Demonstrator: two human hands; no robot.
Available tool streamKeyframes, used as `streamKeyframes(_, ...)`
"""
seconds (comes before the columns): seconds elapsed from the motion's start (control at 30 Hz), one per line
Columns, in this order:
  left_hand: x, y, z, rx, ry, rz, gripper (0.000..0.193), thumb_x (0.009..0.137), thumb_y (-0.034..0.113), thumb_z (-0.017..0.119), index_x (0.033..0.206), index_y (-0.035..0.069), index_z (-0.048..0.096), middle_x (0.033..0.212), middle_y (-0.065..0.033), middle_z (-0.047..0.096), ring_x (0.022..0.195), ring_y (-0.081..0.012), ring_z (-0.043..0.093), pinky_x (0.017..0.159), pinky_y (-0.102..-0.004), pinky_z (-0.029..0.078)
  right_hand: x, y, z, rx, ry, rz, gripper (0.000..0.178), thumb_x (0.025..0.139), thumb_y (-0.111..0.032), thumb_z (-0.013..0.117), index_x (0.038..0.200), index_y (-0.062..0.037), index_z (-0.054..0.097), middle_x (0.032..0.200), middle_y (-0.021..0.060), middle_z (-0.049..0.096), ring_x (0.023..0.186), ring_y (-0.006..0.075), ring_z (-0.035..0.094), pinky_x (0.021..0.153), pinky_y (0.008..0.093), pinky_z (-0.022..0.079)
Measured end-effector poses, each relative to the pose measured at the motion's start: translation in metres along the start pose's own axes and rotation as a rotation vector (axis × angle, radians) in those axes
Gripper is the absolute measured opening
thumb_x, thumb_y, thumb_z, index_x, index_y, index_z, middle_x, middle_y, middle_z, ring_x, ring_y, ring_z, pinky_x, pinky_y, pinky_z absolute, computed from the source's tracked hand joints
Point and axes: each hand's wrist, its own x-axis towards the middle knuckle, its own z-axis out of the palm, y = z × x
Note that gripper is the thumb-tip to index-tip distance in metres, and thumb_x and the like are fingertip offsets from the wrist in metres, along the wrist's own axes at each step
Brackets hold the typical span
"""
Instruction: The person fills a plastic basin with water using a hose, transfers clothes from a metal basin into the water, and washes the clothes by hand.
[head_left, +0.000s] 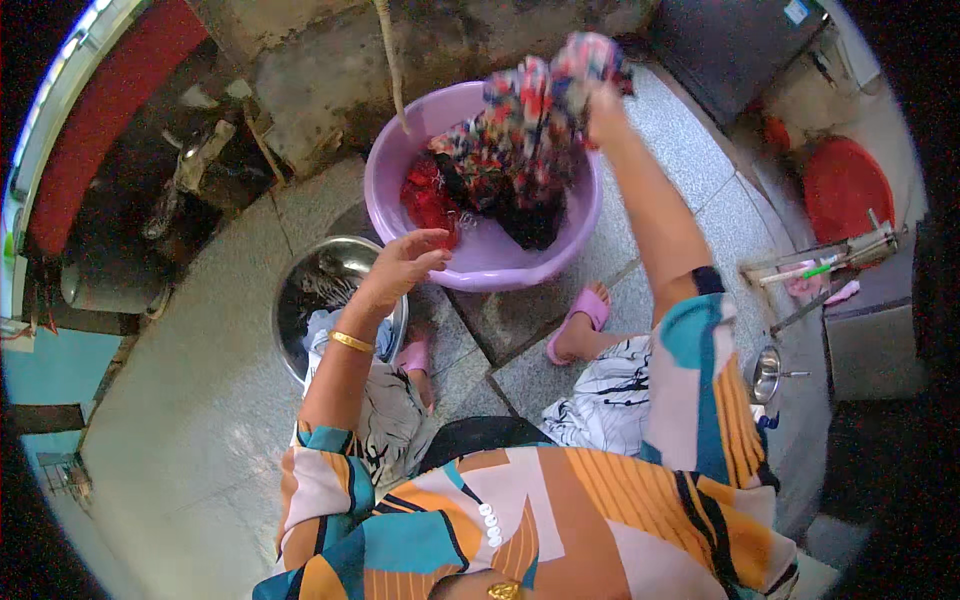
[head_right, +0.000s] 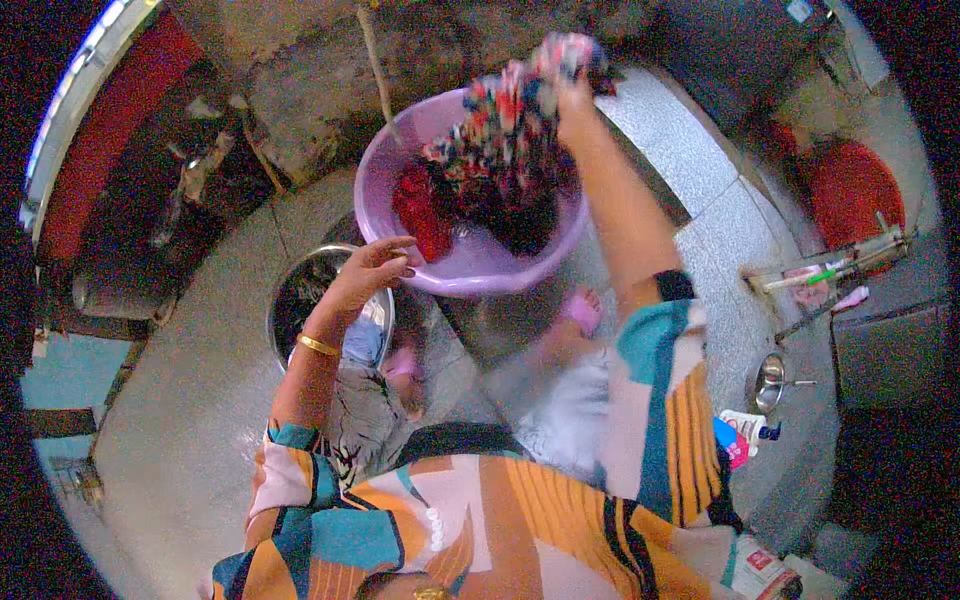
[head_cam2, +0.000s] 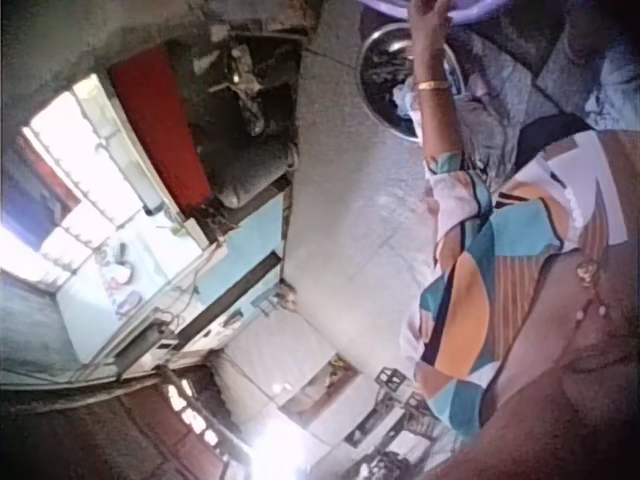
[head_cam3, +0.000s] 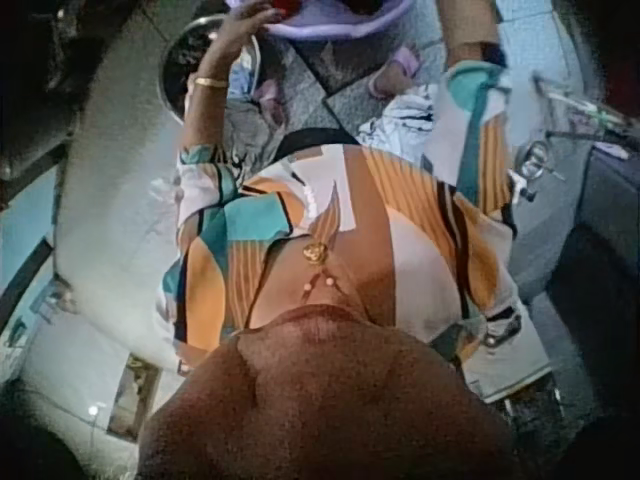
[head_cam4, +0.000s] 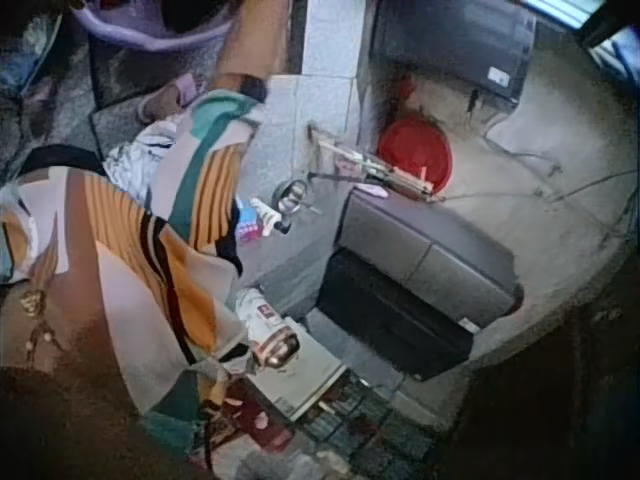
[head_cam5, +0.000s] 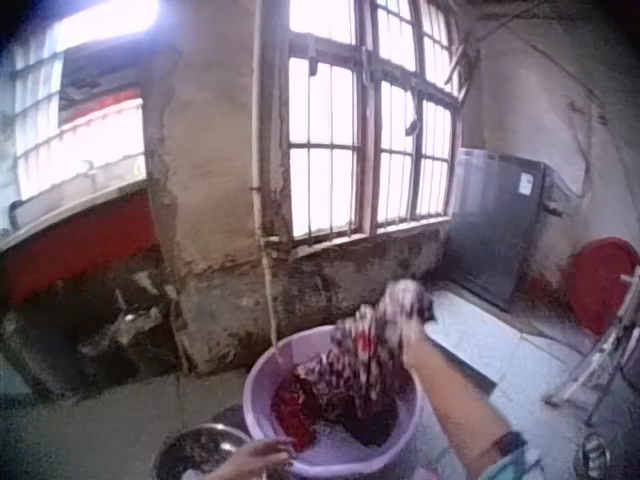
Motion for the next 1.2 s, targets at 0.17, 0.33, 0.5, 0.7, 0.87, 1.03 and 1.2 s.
streamKeyframes(0.17,-0.008,0.011,-0.023,0.028,-0.086,0.115,0.040,0.081,0.022,0.054,0.116,0.004,0.045,0.099,-0.0069,0.058,0.089,-0.0141,0.054,0.074,-0.0252,0.042,-0.026,0.188,-0.209,-0.640,0.217,0.304,0.028,0.075,-0.021,0.059,0.098,-0.0051,0.054,0.084,0.0091,0.058,0.068,0.0253,0.058,0.063,0.0394,0.048)
streamKeyframes(0.33,-0.071,-0.010,-0.106,-0.153,0.378,0.059,0.037,0.082,0.020,0.052,0.114,0.003,0.046,0.097,-0.0076,0.058,0.085,-0.0142,0.056,0.074,-0.0273,0.045,-0.098,0.142,-0.084,-0.885,-0.049,0.650,0.020,0.076,-0.022,0.050,0.091,-0.0091,0.056,0.078,0.0060,0.059,0.064,0.0112,0.055,0.052,0.0240,0.041)
streamKeyframes(0.5,-0.088,-0.141,-0.161,-0.172,0.639,-0.176,0.036,0.077,0.019,0.055,0.109,0.006,0.050,0.092,-0.0035,0.058,0.077,-0.0095,0.054,0.064,-0.0225,0.041,-0.112,0.093,-0.064,-1.159,-0.458,0.328,0.015,0.079,-0.023,0.049,0.083,-0.0104,0.057,0.073,-0.0027,0.057,0.067,0.0065,0.052,0.056,0.0199,0.038)
streamKeyframes(0.7,-0.113,-0.338,-0.192,0.345,0.898,-0.353,0.041,0.065,0.023,0.062,0.100,0.003,0.055,0.087,-0.0136,0.059,0.083,-0.0249,0.057,0.074,-0.0333,0.044,-0.175,0.070,-0.005,-1.172,-0.565,0.612,0.032,0.084,-0.019,0.048,0.110,-0.0012,0.050,0.090,0.0067,0.057,0.079,0.0138,0.054,0.068,0.0258,0.044)
streamKeyframes(0.87,-0.087,-0.354,-0.171,0.366,0.763,-0.618,0.049,0.061,0.032,0.067,0.100,0.004,0.056,0.090,-0.0157,0.059,0.087,-0.0276,0.056,0.075,-0.0355,0.044,-0.185,0.080,-0.015,-1.196,-0.627,0.704,0.032,0.085,-0.018,0.047,0.110,0.0011,0.049,0.092,0.0086,0.057,0.083,0.0153,0.054,0.076,0.0286,0.044)
streamKeyframes(1.03,-0.059,-0.361,-0.148,0.016,1.054,-0.758,0.055,0.059,0.039,0.069,0.097,0.002,0.057,0.092,-0.0208,0.058,0.091,-0.0333,0.055,0.076,-0.0365,0.044,-0.181,0.087,0.003,-1.341,-0.612,0.599,0.032,0.083,-0.015,0.048,0.110,0.0012,0.048,0.089,0.0087,0.057,0.080,0.0151,0.054,0.073,0.0277,0.044)
streamKeyframes(1.2,-0.038,-0.333,-0.144,0.149,1.400,-0.784,0.054,0.057,0.032,0.071,0.093,-0.005,0.056,0.091,-0.0234,0.058,0.086,-0.0326,0.057,0.073,-0.0380,0.045,-0.174,0.087,-0.016,-1.479,-0.725,0.535,0.031,0.082,-0.013,0.048,0.109,0.0019,0.048,0.090,0.0126,0.058,0.083,0.0187,0.055,0.075,0.0292,0.043)
